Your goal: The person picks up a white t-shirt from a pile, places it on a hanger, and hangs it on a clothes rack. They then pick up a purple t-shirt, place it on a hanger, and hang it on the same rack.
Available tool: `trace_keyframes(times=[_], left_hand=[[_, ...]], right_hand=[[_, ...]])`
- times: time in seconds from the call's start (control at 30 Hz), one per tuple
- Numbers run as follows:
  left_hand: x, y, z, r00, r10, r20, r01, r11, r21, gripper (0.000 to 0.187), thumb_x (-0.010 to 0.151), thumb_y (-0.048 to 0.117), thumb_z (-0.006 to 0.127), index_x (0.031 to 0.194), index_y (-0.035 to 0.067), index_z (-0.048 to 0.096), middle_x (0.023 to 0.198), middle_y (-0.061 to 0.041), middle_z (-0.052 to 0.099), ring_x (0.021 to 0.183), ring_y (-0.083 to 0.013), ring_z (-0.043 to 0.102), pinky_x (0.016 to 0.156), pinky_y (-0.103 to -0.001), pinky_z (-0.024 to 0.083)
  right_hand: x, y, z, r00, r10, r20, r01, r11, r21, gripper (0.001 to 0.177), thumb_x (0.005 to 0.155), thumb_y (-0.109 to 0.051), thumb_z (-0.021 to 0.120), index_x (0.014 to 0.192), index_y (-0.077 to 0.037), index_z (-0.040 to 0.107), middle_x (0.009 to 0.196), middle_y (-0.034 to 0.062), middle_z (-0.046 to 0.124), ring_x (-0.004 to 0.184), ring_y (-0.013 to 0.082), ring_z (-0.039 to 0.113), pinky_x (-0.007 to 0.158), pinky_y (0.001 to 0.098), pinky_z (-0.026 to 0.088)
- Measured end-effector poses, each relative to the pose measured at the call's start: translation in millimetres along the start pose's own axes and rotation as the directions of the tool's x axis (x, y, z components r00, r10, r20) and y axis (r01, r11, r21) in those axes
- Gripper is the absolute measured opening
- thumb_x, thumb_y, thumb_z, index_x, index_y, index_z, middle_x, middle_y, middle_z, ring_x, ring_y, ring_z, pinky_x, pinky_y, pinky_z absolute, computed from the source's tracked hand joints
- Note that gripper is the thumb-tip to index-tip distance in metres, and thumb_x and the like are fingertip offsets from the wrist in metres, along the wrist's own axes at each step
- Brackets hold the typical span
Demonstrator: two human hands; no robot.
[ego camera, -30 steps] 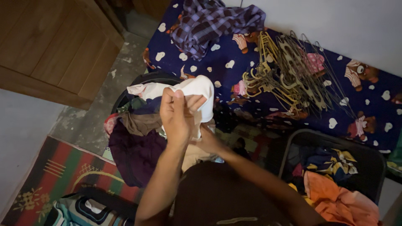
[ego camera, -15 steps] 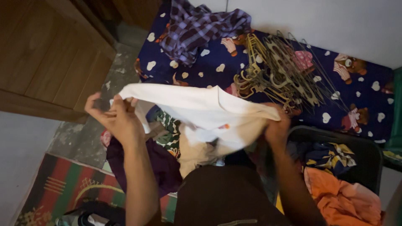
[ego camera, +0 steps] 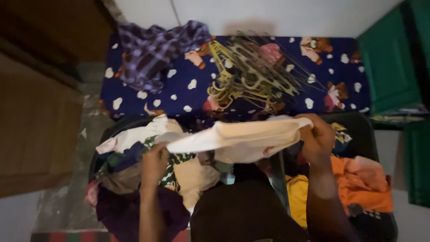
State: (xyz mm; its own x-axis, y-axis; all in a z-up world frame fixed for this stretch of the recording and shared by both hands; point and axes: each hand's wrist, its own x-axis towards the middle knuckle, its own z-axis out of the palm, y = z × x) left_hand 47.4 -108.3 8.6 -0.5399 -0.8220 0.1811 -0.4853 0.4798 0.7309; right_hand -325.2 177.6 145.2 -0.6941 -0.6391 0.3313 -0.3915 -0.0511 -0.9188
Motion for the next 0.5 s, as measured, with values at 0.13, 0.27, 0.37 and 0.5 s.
trace_keyframes(times=[0.13, 0.27, 0.37, 0.5], left_hand=[[14, 28, 43, 0.905, 0.166, 0.391, -0.192, 0.981, 0.028, 0.033, 0.087, 0.005, 0.068, 0.12, 0.0, 0.066, 0.126, -0.023, 0.066, 0.123, -0.0384, 0.06, 0.107, -0.043, 0.047], [7, 113, 95, 0.779, 0.403, 0.481, -0.093, 0.832, -0.547, 0.086, 0.066, 0.011, 0.087, 0.14, -0.003, 0.045, 0.14, -0.026, 0.051, 0.129, -0.0394, 0.05, 0.105, -0.041, 0.041], [-1, 159, 136, 0.767, 0.459, 0.448, -0.154, 0.809, -0.567, 0.053, 0.077, 0.008, 0.078, 0.127, 0.0, 0.062, 0.13, -0.02, 0.066, 0.124, -0.0334, 0.062, 0.104, -0.04, 0.048], [-7, 153, 169, 0.805, 0.388, 0.449, -0.083, 0.823, -0.561, 0.019, 0.098, 0.009, 0.061, 0.113, 0.001, 0.07, 0.105, -0.014, 0.074, 0.101, -0.0248, 0.071, 0.089, -0.038, 0.056]], right_hand=[[4, -19, -6, 0.984, -0.065, 0.167, 0.07, 0.997, -0.024, 0.017, 0.097, -0.005, 0.057, 0.104, 0.002, 0.071, 0.096, 0.0098, 0.073, 0.085, 0.0132, 0.069, 0.078, 0.0265, 0.054], [8, -26, -1, 0.963, -0.03, 0.267, 0.048, 0.997, -0.061, 0.02, 0.094, -0.004, 0.055, 0.103, 0.002, 0.072, 0.093, 0.0102, 0.075, 0.079, 0.0144, 0.071, 0.072, 0.0274, 0.056], [4, -20, -1, 0.969, -0.001, 0.246, 0.009, 0.999, -0.031, 0.02, 0.095, -0.004, 0.054, 0.103, 0.002, 0.072, 0.094, 0.0097, 0.076, 0.083, 0.0149, 0.072, 0.075, 0.0278, 0.057], [-1, -9, -14, 0.984, 0.016, 0.179, -0.022, 0.999, 0.036, 0.019, 0.098, -0.005, 0.055, 0.105, 0.003, 0.071, 0.096, 0.0097, 0.074, 0.086, 0.0148, 0.069, 0.077, 0.0275, 0.054]])
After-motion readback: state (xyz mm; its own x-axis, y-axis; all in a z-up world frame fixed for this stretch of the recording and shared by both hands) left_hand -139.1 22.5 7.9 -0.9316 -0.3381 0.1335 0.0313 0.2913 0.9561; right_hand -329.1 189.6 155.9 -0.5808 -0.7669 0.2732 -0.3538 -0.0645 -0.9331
